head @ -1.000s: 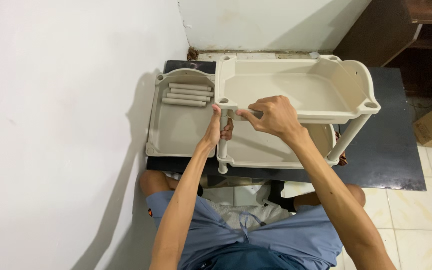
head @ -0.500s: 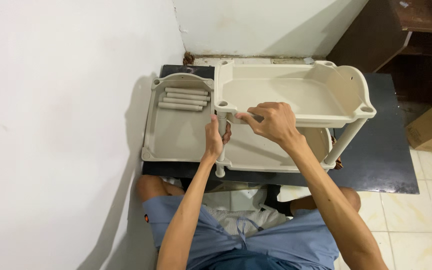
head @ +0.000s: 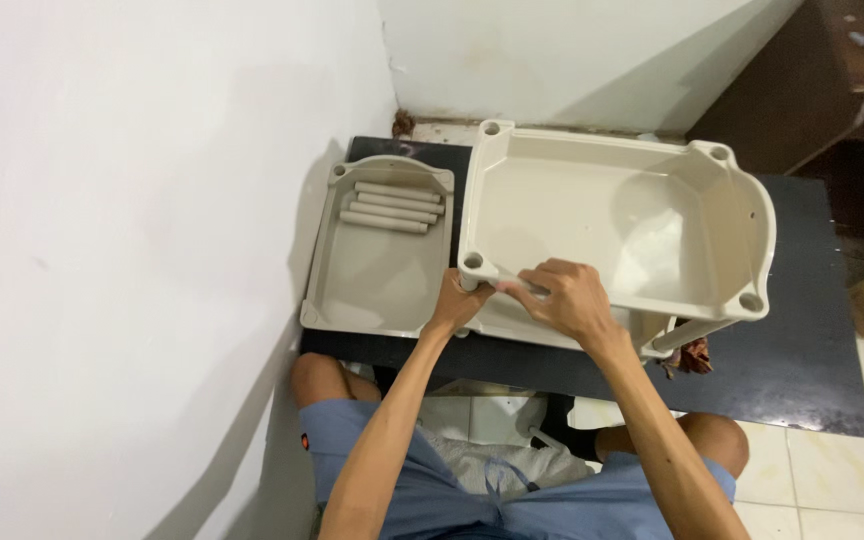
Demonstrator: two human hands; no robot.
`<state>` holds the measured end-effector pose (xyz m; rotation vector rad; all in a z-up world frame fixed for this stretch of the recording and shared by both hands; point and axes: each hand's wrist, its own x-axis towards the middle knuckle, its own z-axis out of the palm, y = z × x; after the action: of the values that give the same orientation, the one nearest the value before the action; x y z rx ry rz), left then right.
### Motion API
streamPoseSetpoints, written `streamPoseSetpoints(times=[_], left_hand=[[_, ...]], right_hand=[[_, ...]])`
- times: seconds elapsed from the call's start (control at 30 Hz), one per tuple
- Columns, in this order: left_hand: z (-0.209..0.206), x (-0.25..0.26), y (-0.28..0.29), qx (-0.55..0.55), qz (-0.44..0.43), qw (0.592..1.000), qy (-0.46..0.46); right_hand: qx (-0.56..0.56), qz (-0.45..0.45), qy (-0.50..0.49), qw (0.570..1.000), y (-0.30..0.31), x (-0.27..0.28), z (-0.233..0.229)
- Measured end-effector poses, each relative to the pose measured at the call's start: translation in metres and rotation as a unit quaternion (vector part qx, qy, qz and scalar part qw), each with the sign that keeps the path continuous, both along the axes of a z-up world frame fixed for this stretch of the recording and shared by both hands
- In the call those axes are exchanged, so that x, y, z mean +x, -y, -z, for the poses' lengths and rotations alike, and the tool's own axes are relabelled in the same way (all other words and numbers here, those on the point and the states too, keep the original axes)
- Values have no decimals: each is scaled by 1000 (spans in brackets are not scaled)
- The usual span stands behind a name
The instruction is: The person assembles a beige plastic storage rack by inserting cylindrical legs into the corner holes of stacked trays. They repeatedly insert and remove legs to adjust fit, then place the assembled unit upright on the table.
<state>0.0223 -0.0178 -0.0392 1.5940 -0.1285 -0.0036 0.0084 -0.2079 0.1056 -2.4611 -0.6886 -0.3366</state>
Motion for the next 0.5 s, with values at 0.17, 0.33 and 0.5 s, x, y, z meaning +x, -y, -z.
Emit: streamPoseSetpoints(times=[0.17, 0.33, 0.5], left_hand=[[40, -7, 4, -7, -20, 1000, 8], [58, -6, 8, 2, -81, 993, 85], [63, -1, 15, -28, -81, 993, 84]], right_hand=[[13, 13, 58, 998, -2, -16, 14], [19, 1, 61, 998, 0, -15, 16], [8, -17, 102, 995, 2, -22, 20]])
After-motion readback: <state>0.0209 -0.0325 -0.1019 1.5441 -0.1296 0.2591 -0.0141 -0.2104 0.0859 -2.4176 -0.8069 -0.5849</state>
